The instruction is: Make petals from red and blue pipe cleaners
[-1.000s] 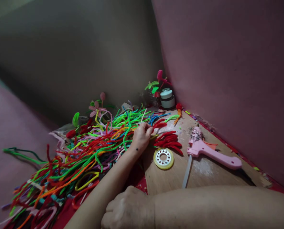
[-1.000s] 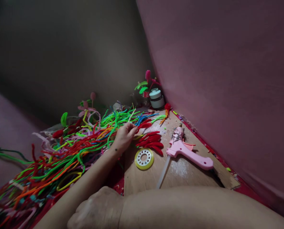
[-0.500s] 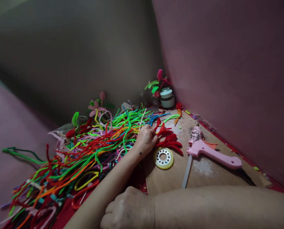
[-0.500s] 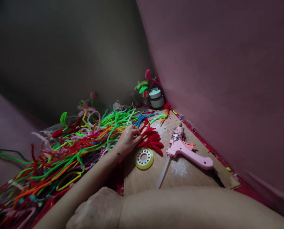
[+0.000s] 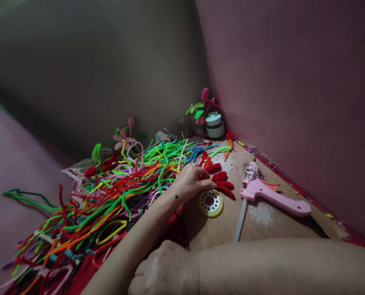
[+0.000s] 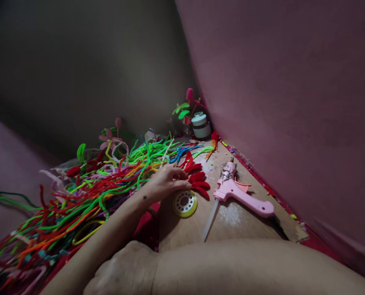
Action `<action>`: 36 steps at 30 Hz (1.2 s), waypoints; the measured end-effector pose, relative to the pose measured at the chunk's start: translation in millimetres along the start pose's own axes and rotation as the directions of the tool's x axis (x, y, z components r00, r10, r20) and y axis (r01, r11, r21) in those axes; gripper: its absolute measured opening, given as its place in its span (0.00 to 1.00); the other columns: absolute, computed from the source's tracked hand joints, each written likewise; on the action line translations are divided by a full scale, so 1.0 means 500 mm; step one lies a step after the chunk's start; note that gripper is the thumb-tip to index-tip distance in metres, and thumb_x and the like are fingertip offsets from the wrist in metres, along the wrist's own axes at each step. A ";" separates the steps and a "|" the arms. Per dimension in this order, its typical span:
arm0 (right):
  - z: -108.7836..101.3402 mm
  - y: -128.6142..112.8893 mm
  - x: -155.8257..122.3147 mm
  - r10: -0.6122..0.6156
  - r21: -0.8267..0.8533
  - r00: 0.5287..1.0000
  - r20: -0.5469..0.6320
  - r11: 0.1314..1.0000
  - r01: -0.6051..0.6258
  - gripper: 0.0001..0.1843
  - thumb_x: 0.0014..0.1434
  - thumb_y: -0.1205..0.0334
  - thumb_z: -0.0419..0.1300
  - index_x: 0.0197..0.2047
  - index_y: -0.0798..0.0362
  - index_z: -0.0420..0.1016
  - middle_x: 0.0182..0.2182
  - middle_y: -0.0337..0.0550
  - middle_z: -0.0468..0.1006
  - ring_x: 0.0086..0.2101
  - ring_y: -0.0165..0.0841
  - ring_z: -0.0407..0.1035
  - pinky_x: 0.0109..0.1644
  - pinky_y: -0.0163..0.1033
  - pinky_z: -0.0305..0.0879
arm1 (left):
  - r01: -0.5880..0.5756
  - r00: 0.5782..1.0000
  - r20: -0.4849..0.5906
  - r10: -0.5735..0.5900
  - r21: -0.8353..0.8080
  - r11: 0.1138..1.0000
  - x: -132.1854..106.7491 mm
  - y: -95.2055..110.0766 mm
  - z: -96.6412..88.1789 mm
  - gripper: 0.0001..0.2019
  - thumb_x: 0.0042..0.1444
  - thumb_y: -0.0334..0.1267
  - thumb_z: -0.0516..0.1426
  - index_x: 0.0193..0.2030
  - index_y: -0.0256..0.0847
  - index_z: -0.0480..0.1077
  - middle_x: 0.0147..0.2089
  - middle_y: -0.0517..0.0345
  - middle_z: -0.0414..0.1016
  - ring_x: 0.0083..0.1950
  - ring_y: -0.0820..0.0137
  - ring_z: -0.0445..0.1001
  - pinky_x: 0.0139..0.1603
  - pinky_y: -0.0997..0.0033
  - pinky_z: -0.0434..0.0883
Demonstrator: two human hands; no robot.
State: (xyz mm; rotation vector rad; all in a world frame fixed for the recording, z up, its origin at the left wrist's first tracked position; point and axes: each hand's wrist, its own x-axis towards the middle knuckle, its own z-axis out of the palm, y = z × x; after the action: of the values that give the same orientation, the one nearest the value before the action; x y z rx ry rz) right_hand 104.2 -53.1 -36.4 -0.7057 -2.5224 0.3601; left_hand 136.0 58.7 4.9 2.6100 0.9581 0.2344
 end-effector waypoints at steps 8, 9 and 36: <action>0.001 0.003 -0.001 -0.009 -0.017 1.000 -0.011 1.000 0.009 0.14 0.55 0.57 0.48 0.27 0.51 0.72 0.27 0.38 0.79 0.27 0.34 0.73 0.14 0.33 0.53 | 0.151 0.987 0.083 -0.137 -0.208 0.966 0.007 -0.026 0.010 0.13 0.47 0.43 0.57 0.28 0.35 0.77 0.22 0.60 0.69 0.26 0.73 0.65 0.26 0.76 0.59; 0.002 0.004 -0.001 -0.009 -0.017 1.000 -0.010 1.000 0.008 0.14 0.55 0.57 0.48 0.27 0.51 0.72 0.28 0.38 0.79 0.27 0.34 0.73 0.14 0.33 0.52 | 0.145 0.988 0.085 -0.129 -0.209 0.967 0.007 -0.026 0.008 0.14 0.48 0.44 0.56 0.28 0.35 0.77 0.22 0.60 0.69 0.26 0.74 0.64 0.26 0.76 0.59; 0.002 0.002 -0.003 0.005 0.003 1.000 0.009 1.000 -0.005 0.14 0.55 0.57 0.49 0.27 0.50 0.72 0.28 0.39 0.79 0.27 0.34 0.73 0.15 0.34 0.54 | 0.110 0.973 -0.199 -0.116 -0.041 0.993 0.002 -0.012 0.009 0.12 0.48 0.40 0.58 0.38 0.37 0.73 0.33 0.58 0.69 0.34 0.71 0.66 0.34 0.73 0.63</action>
State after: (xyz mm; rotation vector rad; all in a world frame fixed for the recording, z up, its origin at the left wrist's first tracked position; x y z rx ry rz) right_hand 105.2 -53.0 -38.4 -0.7108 -2.5281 0.3696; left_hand 134.6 62.6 -1.6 2.5307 1.1569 0.4865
